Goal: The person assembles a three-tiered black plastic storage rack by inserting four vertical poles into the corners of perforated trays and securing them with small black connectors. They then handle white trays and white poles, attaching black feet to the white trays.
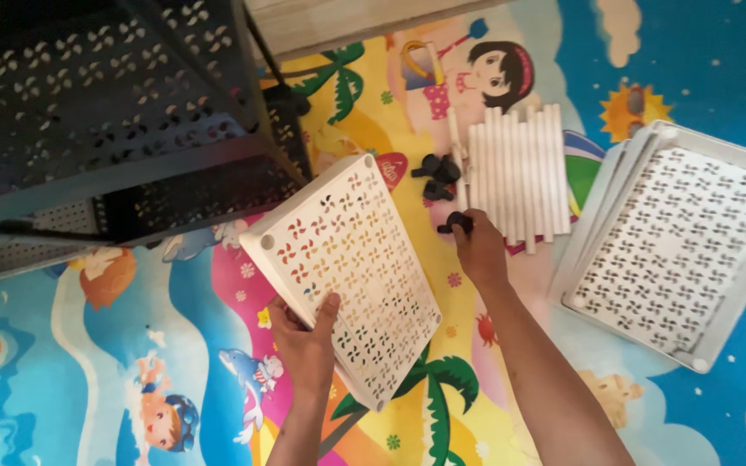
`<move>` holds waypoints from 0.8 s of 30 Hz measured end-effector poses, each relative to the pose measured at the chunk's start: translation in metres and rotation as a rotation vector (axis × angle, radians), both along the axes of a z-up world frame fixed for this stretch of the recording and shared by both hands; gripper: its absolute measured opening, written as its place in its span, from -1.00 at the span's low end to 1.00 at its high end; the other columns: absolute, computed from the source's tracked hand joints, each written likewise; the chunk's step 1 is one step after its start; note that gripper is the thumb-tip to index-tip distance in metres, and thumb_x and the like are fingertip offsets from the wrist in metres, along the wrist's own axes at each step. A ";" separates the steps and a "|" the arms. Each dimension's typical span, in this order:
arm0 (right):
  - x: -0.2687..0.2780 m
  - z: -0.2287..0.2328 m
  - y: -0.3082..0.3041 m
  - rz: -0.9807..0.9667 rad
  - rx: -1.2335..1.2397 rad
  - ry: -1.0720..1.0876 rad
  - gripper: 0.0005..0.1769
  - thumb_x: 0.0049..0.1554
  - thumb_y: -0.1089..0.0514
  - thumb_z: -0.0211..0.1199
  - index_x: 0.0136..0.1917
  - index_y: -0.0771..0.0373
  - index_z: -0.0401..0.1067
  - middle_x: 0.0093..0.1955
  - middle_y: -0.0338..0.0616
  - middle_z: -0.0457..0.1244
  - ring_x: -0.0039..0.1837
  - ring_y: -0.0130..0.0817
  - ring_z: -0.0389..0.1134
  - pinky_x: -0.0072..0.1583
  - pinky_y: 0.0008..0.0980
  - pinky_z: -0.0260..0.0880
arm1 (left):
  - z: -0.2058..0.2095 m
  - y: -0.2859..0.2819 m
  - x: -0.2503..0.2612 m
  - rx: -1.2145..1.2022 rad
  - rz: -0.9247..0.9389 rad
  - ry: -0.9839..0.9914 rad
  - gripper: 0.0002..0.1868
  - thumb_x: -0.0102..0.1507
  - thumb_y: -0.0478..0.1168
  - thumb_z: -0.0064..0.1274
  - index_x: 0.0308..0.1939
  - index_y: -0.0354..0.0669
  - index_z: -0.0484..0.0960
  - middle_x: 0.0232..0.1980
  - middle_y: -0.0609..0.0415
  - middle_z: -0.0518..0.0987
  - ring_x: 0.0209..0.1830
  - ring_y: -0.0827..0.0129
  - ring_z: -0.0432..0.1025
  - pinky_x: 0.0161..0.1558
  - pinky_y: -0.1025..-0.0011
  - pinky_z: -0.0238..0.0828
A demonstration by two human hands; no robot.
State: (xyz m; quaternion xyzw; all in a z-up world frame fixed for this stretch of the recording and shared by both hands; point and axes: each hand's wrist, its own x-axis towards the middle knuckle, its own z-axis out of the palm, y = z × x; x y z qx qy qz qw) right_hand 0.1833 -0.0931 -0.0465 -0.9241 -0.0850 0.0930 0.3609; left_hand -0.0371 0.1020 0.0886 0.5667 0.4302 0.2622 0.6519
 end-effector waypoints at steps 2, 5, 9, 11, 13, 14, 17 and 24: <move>0.007 0.024 0.000 -0.145 0.337 0.116 -0.55 0.25 0.20 0.27 0.38 0.26 0.29 0.17 -0.08 0.31 0.16 -0.12 0.45 0.08 -0.29 0.49 | 0.005 0.001 0.006 0.021 -0.022 0.018 -0.42 0.16 -0.30 0.29 0.15 -0.34 0.32 -0.01 -0.07 0.57 -0.07 0.38 0.49 -0.03 0.42 0.47; -0.005 0.082 -0.005 -0.244 0.781 0.226 -0.46 0.23 0.26 0.21 0.45 0.25 0.19 0.24 -0.12 0.27 0.20 -0.26 0.43 -0.02 -0.39 0.50 | 0.011 -0.008 0.006 -0.012 -0.033 0.051 -0.43 0.16 -0.30 0.29 0.15 -0.35 0.33 -0.03 -0.09 0.59 -0.08 0.35 0.50 -0.04 0.40 0.48; -0.043 0.176 -0.018 -0.085 0.779 -0.103 -0.45 0.18 0.40 0.33 0.39 0.29 0.22 0.32 0.03 0.15 0.29 -0.30 0.36 0.11 -0.38 0.45 | 0.017 -0.019 0.019 -0.056 -0.037 0.039 -0.41 0.13 -0.29 0.31 0.13 -0.35 0.34 -0.05 -0.09 0.60 -0.11 0.33 0.53 -0.06 0.38 0.51; -0.051 0.214 -0.018 0.048 0.821 -0.353 -0.43 0.13 0.49 0.39 0.33 0.31 0.23 0.40 0.06 0.07 0.35 -0.30 0.32 0.24 -0.36 0.53 | 0.020 -0.026 0.025 -0.072 -0.038 0.017 -0.40 0.12 -0.28 0.31 0.13 -0.33 0.33 -0.07 -0.09 0.61 -0.12 0.33 0.54 -0.07 0.39 0.52; -0.055 0.244 -0.019 0.132 0.786 -0.545 -0.40 0.08 0.53 0.42 0.28 0.27 0.23 0.48 0.06 0.07 0.37 -0.33 0.32 0.24 -0.35 0.55 | 0.025 -0.033 0.031 -0.078 -0.047 0.002 -0.41 0.12 -0.28 0.32 0.13 -0.33 0.34 -0.08 -0.10 0.62 -0.15 0.33 0.54 -0.09 0.39 0.52; -0.057 0.256 -0.019 0.138 0.747 -0.604 -0.42 0.07 0.51 0.41 0.26 0.28 0.22 0.44 0.10 0.10 0.37 -0.28 0.30 0.26 -0.32 0.54 | 0.028 -0.037 0.033 -0.076 -0.056 0.001 -0.41 0.13 -0.28 0.33 0.12 -0.34 0.35 -0.09 -0.11 0.62 -0.16 0.32 0.54 -0.10 0.38 0.51; -0.061 0.279 -0.021 0.095 0.714 -0.628 -0.48 0.11 0.36 0.40 0.25 0.31 0.20 0.34 0.15 0.20 0.31 -0.22 0.32 0.20 -0.32 0.49 | 0.040 -0.045 0.043 -0.098 -0.076 -0.056 -0.42 0.13 -0.27 0.33 0.12 -0.32 0.35 -0.10 -0.11 0.62 -0.17 0.33 0.54 -0.11 0.38 0.51; -0.063 0.288 -0.047 -0.234 1.428 0.457 -0.41 0.34 -0.26 0.16 0.22 0.37 0.34 0.05 0.07 0.33 -0.06 -0.29 0.39 -0.03 -0.42 0.47 | 0.062 -0.063 0.047 -0.109 -0.135 -0.158 -0.47 0.13 -0.27 0.33 0.05 -0.33 0.36 -0.11 -0.07 0.64 -0.17 0.35 0.55 -0.10 0.40 0.52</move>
